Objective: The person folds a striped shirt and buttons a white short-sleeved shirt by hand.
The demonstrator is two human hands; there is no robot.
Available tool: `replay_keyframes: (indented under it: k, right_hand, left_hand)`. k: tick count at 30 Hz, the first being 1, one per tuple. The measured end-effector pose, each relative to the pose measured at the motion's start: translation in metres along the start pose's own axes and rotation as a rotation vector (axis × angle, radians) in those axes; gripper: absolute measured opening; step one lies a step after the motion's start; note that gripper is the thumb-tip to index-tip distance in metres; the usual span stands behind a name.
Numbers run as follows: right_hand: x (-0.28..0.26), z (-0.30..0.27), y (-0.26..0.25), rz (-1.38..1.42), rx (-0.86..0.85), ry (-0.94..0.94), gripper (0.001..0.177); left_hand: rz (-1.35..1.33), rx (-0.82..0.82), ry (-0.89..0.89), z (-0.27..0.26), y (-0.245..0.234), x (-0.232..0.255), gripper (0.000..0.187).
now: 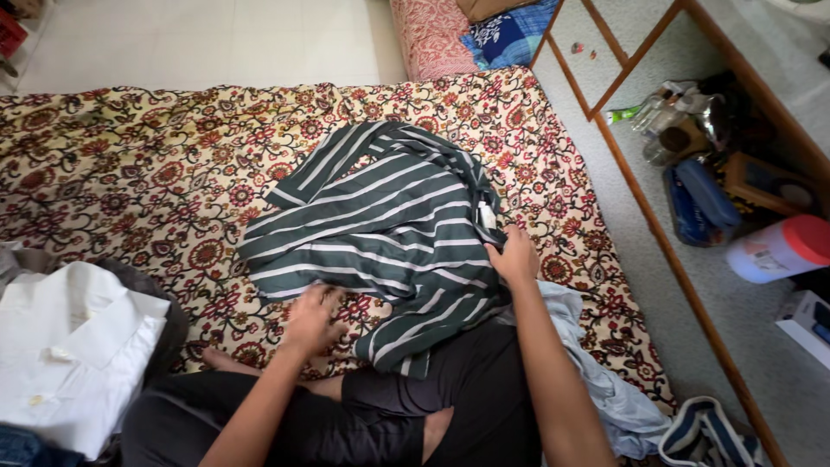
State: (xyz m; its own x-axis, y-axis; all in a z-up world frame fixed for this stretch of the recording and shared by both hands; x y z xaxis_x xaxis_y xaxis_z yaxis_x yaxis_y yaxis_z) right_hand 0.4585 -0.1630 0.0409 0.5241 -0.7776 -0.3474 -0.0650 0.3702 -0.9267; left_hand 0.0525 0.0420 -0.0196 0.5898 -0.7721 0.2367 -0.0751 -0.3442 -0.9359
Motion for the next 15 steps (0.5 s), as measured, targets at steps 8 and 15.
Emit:
replay_keyframes:
  k: [8,15]
  right_hand:
    - [0.129,0.027,0.049,0.558,0.322,0.478,0.031]
    - [0.125,-0.003,0.077,0.652,-0.044,0.418,0.073]
  left_hand:
    - [0.089,0.397,-0.282,0.026,-0.019,-0.073,0.051]
    - [0.073,0.414,-0.434,0.002,-0.036,-0.097,0.02]
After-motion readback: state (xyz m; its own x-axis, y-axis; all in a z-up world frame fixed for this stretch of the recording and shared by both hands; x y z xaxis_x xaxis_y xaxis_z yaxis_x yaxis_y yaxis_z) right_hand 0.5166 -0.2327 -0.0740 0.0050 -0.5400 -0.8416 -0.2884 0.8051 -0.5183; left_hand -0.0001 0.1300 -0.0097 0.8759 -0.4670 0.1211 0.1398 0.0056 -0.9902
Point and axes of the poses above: each hand's wrist, its own z-axis towards the middle knuckle, its own y-axis out of the palm, x = y × z, the point moved 7 cm from there along z, towards the middle knuckle, and after that the axes turned 5 degrees about y, right-handed, at the moved point
